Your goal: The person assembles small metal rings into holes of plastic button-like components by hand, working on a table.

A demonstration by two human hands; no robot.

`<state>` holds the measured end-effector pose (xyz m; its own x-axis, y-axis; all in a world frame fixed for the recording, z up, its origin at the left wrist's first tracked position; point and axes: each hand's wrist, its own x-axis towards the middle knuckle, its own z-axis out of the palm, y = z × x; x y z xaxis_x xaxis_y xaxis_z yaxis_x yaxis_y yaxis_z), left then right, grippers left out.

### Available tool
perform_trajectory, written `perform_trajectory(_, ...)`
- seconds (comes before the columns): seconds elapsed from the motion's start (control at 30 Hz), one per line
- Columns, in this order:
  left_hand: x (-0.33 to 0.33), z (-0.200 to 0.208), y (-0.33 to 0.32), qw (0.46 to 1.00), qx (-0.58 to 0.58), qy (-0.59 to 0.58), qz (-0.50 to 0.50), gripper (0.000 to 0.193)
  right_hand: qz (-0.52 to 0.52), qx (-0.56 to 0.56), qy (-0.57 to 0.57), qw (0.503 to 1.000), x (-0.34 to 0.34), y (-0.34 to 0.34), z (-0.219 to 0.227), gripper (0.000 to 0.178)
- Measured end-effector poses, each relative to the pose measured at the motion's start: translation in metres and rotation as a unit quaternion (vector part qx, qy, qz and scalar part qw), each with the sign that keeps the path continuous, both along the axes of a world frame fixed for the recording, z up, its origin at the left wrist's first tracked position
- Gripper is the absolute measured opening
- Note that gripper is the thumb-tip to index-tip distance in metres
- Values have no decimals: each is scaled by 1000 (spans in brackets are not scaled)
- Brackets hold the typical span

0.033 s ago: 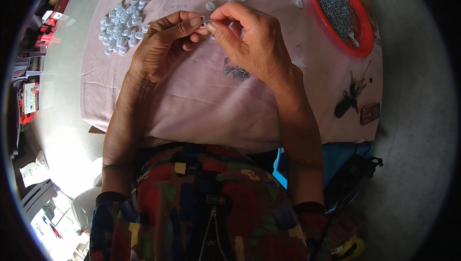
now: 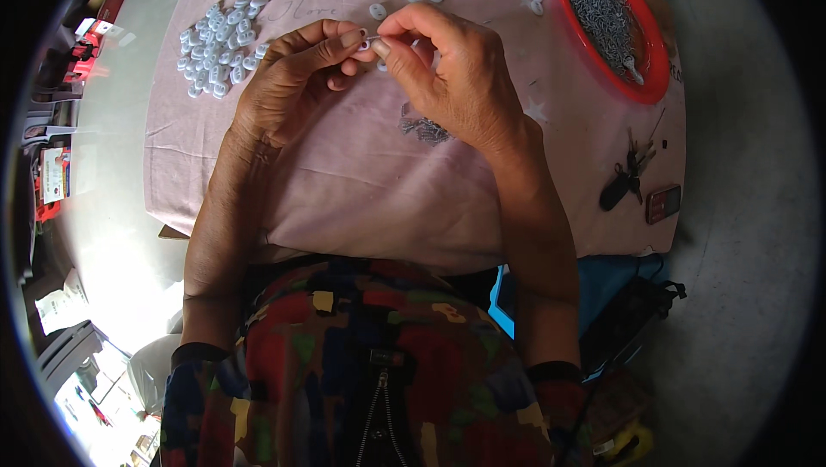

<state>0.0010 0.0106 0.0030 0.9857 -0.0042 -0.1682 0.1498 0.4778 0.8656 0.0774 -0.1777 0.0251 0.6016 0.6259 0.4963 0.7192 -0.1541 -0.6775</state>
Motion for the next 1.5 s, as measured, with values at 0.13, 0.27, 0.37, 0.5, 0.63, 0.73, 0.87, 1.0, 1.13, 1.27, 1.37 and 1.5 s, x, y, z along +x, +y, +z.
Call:
perform_trajectory(0.13, 1, -1, -2, 1000, -8, 6, -4, 22, 8, -1, -21, 1000, 2, -1, 1, 7)
perform_trajectory(0.27, 1, -1, -5, 1000, -13, 13, -4, 20, 3, -2, -8, 1000, 0, 1, -2, 5)
perform_trajectory(0.37, 1, -3, -6, 1000, -11, 6, -10, 20, 2, 2, 1, 1000, -1, 2, -4, 4)
perform_trajectory(0.5, 1, -6, -7, 1000, -27, 7, -6, 20, 4, 10, 3, 1000, -1, 4, -6, 4)
perform_trajectory(0.63, 1, -5, -8, 998, -64, 29, 7, 19, -1, 20, 71, 997, -3, 4, -9, 7)
perform_trajectory(0.73, 2, -4, -12, 993, -109, 33, 26, 19, 9, 93, 162, 982, -3, 7, -7, 14)
perform_trajectory(0.87, 3, 2, -12, 993, -99, 51, 39, 19, -28, 87, 176, 980, 4, -1, -2, 21)
perform_trajectory(1.0, 4, -1, -10, 999, 23, -5, 31, 17, -14, 43, 189, 981, 2, 0, -2, 21)
perform_trajectory(1.13, 7, -6, -13, 998, -8, -52, 46, 18, 28, 38, 189, 981, -1, 2, 1, 20)
perform_trajectory(1.27, 3, 4, -9, 996, -9, 10, 90, 19, -29, -36, 190, 981, 7, -8, -2, 17)
perform_trajectory(1.37, 4, 2, -2, 996, -14, 7, 88, 18, 1, -154, 37, 987, 8, -11, -3, 20)
perform_trajectory(1.5, 4, 0, 0, 997, 32, 12, 68, 18, 12, -190, -70, 979, 7, -7, -14, 19)
